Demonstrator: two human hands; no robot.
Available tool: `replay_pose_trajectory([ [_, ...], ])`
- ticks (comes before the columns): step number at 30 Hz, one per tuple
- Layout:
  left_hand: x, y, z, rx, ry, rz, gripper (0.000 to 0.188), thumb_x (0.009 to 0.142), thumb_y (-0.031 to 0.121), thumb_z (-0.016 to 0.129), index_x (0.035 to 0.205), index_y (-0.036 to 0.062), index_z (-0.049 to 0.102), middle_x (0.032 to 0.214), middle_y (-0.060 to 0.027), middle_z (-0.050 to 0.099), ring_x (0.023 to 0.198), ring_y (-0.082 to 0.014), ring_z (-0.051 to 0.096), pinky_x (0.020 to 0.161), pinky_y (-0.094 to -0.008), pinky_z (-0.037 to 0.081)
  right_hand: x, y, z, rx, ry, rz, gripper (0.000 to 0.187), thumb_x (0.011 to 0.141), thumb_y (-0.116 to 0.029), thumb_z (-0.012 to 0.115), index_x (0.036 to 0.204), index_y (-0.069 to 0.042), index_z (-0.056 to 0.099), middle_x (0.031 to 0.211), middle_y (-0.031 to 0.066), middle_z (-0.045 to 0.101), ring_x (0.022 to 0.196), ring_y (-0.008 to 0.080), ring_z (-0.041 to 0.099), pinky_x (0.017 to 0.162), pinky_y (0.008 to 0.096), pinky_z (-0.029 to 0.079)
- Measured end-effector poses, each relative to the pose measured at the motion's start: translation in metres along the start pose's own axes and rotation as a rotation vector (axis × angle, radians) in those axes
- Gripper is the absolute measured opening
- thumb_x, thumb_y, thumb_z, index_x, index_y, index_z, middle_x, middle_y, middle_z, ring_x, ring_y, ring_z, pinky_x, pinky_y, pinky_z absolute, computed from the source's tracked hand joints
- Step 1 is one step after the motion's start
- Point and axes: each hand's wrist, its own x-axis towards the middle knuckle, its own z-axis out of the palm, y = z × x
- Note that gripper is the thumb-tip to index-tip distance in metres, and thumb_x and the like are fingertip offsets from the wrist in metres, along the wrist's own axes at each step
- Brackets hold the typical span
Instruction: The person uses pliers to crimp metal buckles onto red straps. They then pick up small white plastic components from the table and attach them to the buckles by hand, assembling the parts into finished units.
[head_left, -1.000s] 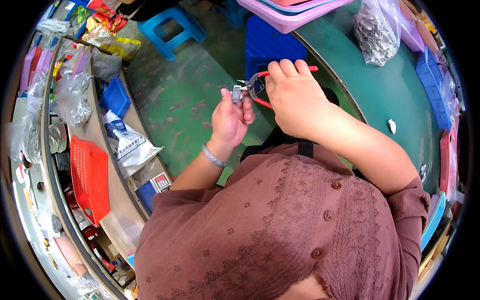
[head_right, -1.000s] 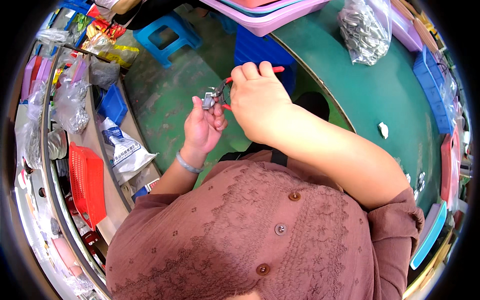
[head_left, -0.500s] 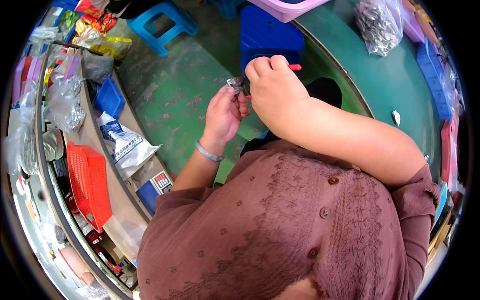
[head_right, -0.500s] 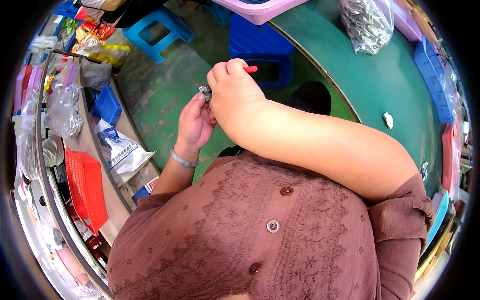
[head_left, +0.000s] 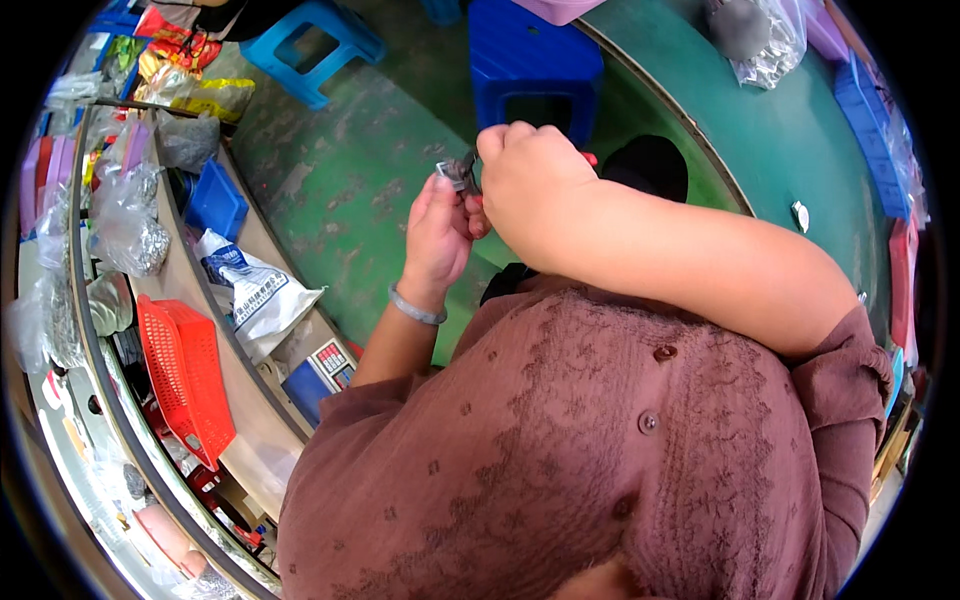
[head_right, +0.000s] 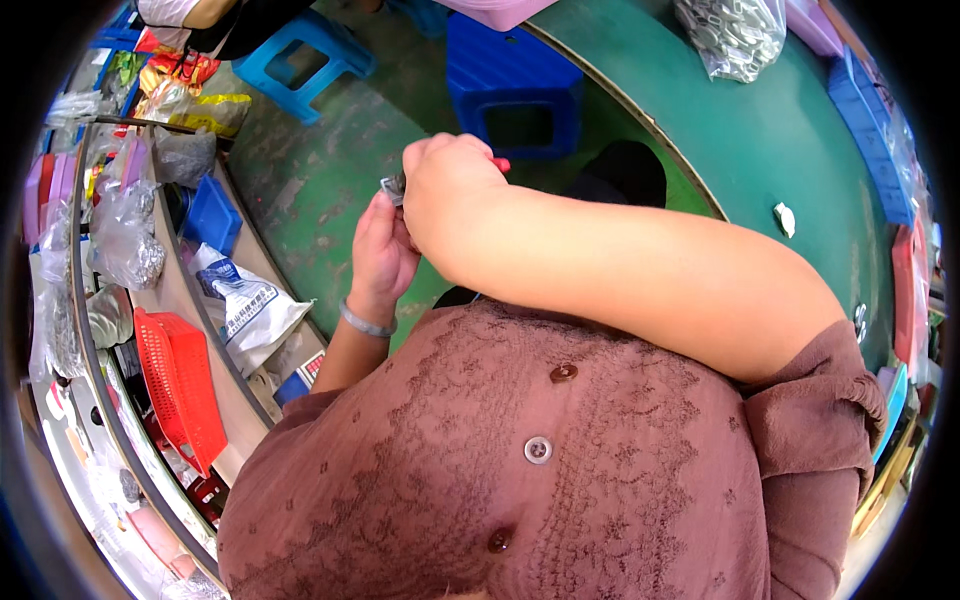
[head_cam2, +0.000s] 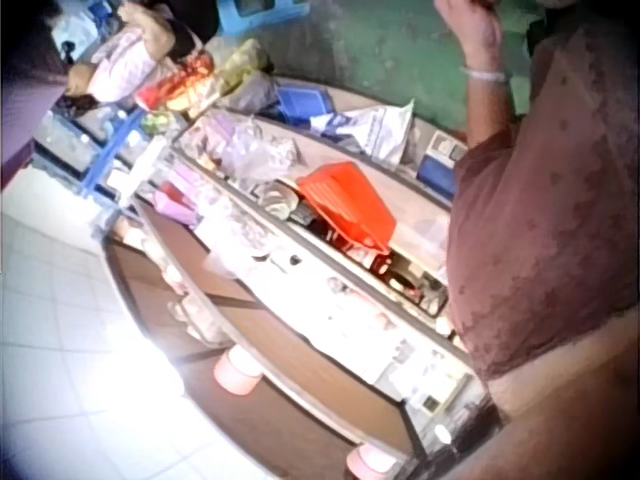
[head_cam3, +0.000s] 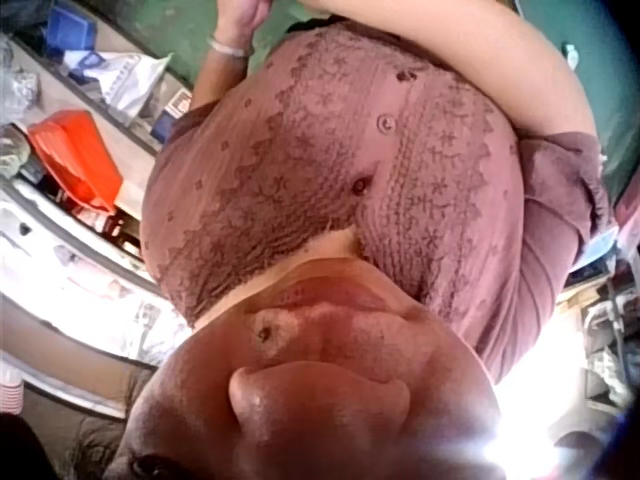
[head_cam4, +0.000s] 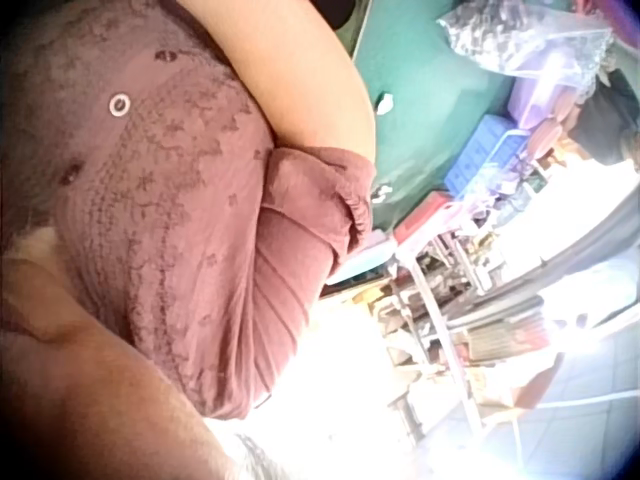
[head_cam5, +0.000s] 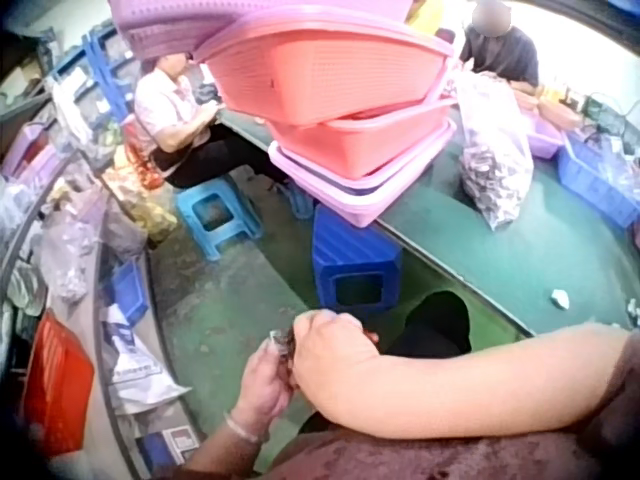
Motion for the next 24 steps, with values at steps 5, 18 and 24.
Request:
replay_pose_trajectory([
  [5,-0.004,0.0,-0.006,0.048,0.028,-0.006,0.026,0.094,0.031,0.039,0.096,0.0061,0.045,0.072,-0.004,0.051,0.055,-0.0128,0.045,0.052,-0.0253,0.038,0.004,-0.001,-0.002,0.084,-0.07,-0.028,0.031,0.067,-0.02,0.063,0.093,-0.002,0.064,0.101,0.0144,0.048,0.091,0.024,0.051,0.069,0.0304,0.047],
  [18,-0.011,-0.007,-0.021,0.212,0.103,0.026,0.024,0.094,0.028,0.037,0.097,0.0057,0.044,0.069,-0.0036,0.052,0.052,-0.0122,0.045,0.049,-0.0244,0.038,0.011,-0.004,-0.002,0.374,-0.21,-0.068,0.034,0.071,-0.016,0.058,0.097,0.005,0.06,0.107,0.0185,0.047,0.096,0.0281,0.053,0.075,0.0349,0.048],
  [24,-0.011,-0.013,-0.02,0.173,0.109,0.047,0.024,0.094,0.028,0.037,0.097,0.0056,0.045,0.068,-0.0033,0.051,0.053,-0.0116,0.046,0.048,-0.0239,0.038,0.017,-0.003,0.009,0.481,-0.208,-0.053,0.033,0.072,-0.019,0.055,0.093,0.005,0.061,0.104,0.0201,0.05,0.092,0.029,0.055,0.077,0.0355,0.047],
])
